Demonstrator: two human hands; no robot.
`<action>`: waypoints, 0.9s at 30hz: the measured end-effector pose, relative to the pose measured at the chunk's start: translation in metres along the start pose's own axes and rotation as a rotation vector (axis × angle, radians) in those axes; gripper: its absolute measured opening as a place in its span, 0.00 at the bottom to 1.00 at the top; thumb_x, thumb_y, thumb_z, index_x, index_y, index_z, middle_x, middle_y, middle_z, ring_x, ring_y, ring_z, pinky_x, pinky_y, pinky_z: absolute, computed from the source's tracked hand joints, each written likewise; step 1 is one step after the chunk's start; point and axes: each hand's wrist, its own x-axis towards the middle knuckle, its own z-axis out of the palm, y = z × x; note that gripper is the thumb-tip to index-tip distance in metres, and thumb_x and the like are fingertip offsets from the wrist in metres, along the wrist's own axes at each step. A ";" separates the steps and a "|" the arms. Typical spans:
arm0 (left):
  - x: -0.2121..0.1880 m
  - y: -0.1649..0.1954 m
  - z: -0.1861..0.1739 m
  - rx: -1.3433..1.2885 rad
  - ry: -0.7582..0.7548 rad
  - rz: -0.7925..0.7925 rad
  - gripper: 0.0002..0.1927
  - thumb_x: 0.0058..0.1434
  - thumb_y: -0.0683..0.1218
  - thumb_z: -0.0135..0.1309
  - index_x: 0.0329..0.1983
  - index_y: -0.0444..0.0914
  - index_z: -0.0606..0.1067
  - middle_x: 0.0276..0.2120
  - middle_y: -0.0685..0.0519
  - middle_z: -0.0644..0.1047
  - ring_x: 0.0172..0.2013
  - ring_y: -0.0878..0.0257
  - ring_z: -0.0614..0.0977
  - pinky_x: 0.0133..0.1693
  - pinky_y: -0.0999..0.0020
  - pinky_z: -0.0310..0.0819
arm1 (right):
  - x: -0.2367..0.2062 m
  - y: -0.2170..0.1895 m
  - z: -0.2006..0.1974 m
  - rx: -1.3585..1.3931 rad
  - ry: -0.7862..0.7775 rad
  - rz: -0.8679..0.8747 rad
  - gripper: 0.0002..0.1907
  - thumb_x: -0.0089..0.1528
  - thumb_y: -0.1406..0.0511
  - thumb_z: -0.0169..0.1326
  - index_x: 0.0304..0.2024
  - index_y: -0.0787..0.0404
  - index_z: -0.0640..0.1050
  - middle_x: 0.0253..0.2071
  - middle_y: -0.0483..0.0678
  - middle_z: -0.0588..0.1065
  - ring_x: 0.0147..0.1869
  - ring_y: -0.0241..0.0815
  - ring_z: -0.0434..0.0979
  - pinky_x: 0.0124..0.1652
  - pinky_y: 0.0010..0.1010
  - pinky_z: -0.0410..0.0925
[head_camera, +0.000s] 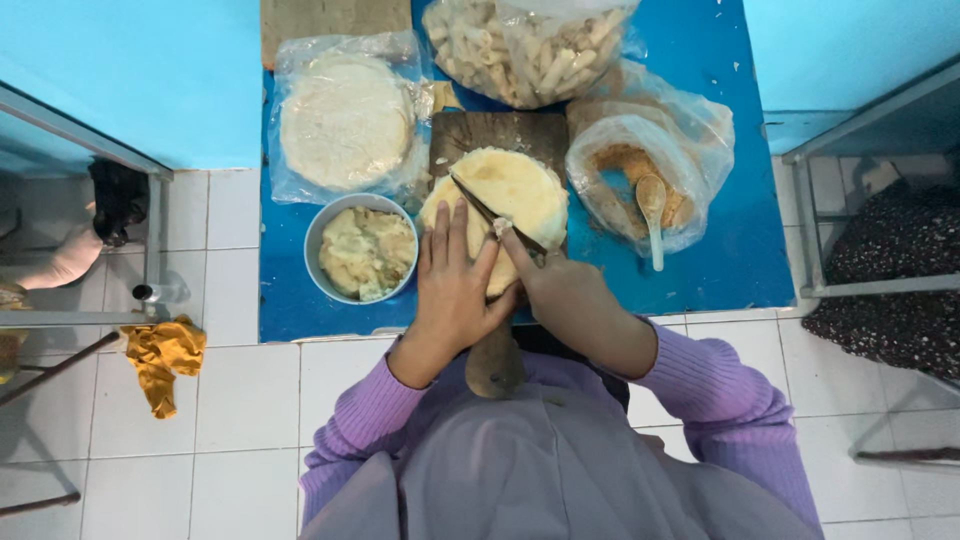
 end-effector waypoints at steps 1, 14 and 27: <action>0.000 0.000 0.000 0.002 0.002 0.003 0.38 0.58 0.61 0.58 0.68 0.37 0.69 0.71 0.27 0.57 0.71 0.27 0.55 0.66 0.35 0.53 | -0.002 0.000 0.002 -0.010 -0.004 0.010 0.43 0.57 0.66 0.58 0.74 0.60 0.58 0.30 0.61 0.77 0.27 0.55 0.81 0.24 0.41 0.73; -0.001 0.003 0.003 -0.020 0.025 -0.020 0.37 0.57 0.60 0.60 0.65 0.35 0.71 0.71 0.28 0.58 0.71 0.29 0.56 0.66 0.36 0.53 | -0.010 -0.003 0.000 -0.003 0.007 0.048 0.40 0.59 0.68 0.54 0.74 0.57 0.59 0.32 0.62 0.76 0.25 0.57 0.79 0.23 0.42 0.72; 0.000 0.001 0.001 -0.016 0.009 -0.018 0.35 0.61 0.62 0.58 0.62 0.33 0.71 0.70 0.27 0.59 0.72 0.28 0.57 0.67 0.37 0.53 | -0.038 0.003 -0.005 0.023 -0.031 0.079 0.40 0.57 0.70 0.54 0.73 0.57 0.61 0.31 0.60 0.76 0.27 0.58 0.79 0.25 0.44 0.72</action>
